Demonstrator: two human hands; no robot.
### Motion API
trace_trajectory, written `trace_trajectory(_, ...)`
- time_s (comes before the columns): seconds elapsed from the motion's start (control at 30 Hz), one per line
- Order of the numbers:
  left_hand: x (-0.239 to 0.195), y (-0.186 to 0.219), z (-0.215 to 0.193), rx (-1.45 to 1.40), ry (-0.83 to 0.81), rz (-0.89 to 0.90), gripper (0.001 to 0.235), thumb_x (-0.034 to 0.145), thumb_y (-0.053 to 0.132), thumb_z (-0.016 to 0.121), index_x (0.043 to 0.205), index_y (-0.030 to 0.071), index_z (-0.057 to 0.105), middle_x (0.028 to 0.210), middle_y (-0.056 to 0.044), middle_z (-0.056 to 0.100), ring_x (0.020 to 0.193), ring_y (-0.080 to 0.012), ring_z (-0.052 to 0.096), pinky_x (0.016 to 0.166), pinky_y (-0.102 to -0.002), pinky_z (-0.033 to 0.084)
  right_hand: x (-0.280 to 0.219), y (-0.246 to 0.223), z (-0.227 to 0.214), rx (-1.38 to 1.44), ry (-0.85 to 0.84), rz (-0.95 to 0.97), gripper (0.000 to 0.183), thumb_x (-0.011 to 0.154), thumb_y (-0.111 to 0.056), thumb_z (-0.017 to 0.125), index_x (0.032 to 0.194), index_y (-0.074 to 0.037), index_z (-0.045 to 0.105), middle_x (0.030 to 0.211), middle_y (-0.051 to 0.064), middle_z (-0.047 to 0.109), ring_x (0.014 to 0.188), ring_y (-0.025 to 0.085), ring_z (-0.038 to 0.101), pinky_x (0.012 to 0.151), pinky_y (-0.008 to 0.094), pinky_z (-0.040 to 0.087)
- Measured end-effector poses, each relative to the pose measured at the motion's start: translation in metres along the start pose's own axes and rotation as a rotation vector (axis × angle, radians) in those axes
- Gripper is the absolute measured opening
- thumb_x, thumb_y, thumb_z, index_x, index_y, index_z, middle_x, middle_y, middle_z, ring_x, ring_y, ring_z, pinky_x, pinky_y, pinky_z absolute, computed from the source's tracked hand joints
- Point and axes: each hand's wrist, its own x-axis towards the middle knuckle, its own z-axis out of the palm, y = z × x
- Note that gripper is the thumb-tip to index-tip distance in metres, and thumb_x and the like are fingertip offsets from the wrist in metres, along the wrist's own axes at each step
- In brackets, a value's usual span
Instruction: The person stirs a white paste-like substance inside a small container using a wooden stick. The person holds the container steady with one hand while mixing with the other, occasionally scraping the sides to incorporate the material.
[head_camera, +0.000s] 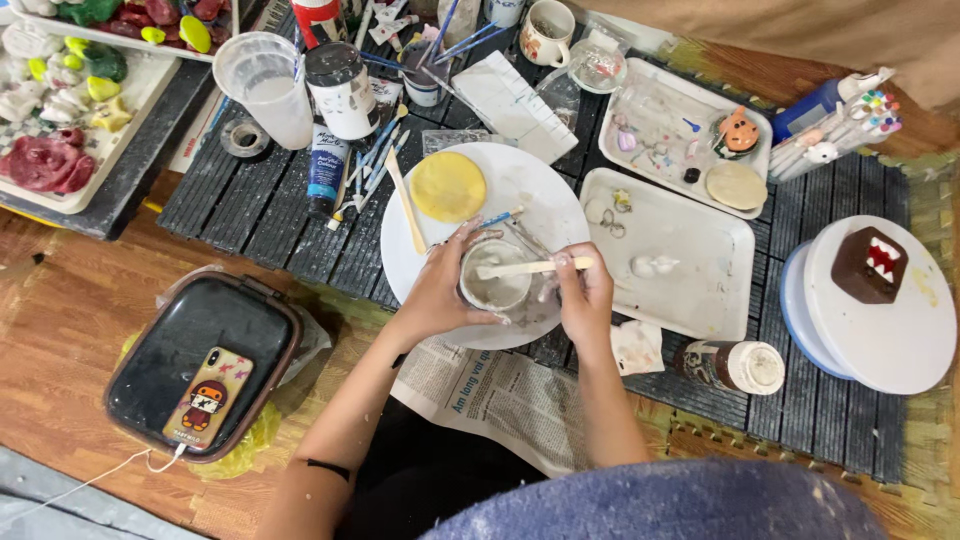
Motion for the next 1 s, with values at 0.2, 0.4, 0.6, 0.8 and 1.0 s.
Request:
trace_trajectory(0.2,0.002,0.001,0.000,-0.023,0.009,0.003,0.139,0.053,0.046,0.099,0.160,0.005,0.021,0.149,-0.018,0.056,0.144,-0.0355,0.048,0.121,-0.049,0.026,-0.011,-0.010,0.009,-0.264,0.139,0.051,0.017,0.107,-0.016,0.059,0.096,-0.003,0.060,0.067,-0.001,0.053,0.058,0.005,0.048,0.053,0.025,0.040)
trace_trajectory(0.4,0.003,0.000,-0.003,-0.016,-0.009,0.019,0.140,0.053,0.047,0.099,0.160,0.005,0.021,0.153,-0.018,0.048,0.148,-0.0358,0.042,0.124,-0.048,0.028,-0.004,-0.040,0.014,-0.574,0.191,-0.191,0.013,0.104,-0.013,0.063,0.097,-0.002,0.062,0.083,0.004,0.062,0.064,0.010,0.053,0.059,0.027,0.044)
trace_trajectory(0.6,0.003,-0.001,-0.001,-0.031,0.001,-0.005,0.135,0.051,0.048,0.099,0.158,0.008,0.028,0.152,-0.018,0.048,0.146,-0.0370,0.042,0.121,-0.047,0.033,-0.009,-0.047,0.011,-0.693,0.086,-0.177,0.006,0.098,-0.003,0.063,0.102,-0.005,0.061,0.084,0.008,0.065,0.065,0.017,0.064,0.058,0.032,0.048)
trace_trajectory(0.8,0.003,-0.005,-0.003,-0.004,0.019,0.097,0.128,0.053,0.046,0.099,0.156,0.008,0.033,0.154,-0.018,0.050,0.147,-0.0369,0.045,0.123,-0.047,0.031,-0.030,-0.026,0.019,-0.741,-0.011,-0.641,0.022,0.089,0.000,0.067,0.107,-0.010,0.060,0.097,0.010,0.071,0.083,0.028,0.072,0.070,0.037,0.056)
trace_trajectory(1.0,0.001,-0.004,0.005,0.057,0.068,0.073,0.129,0.053,0.043,0.100,0.156,0.005,0.031,0.154,-0.020,0.047,0.147,-0.0395,0.041,0.121,-0.049,0.029,-0.050,0.010,0.015,-0.813,-0.131,-0.854,0.019,0.086,-0.010,0.078,0.100,-0.012,0.065,0.082,0.008,0.072,0.068,0.025,0.070,0.056,0.036,0.053)
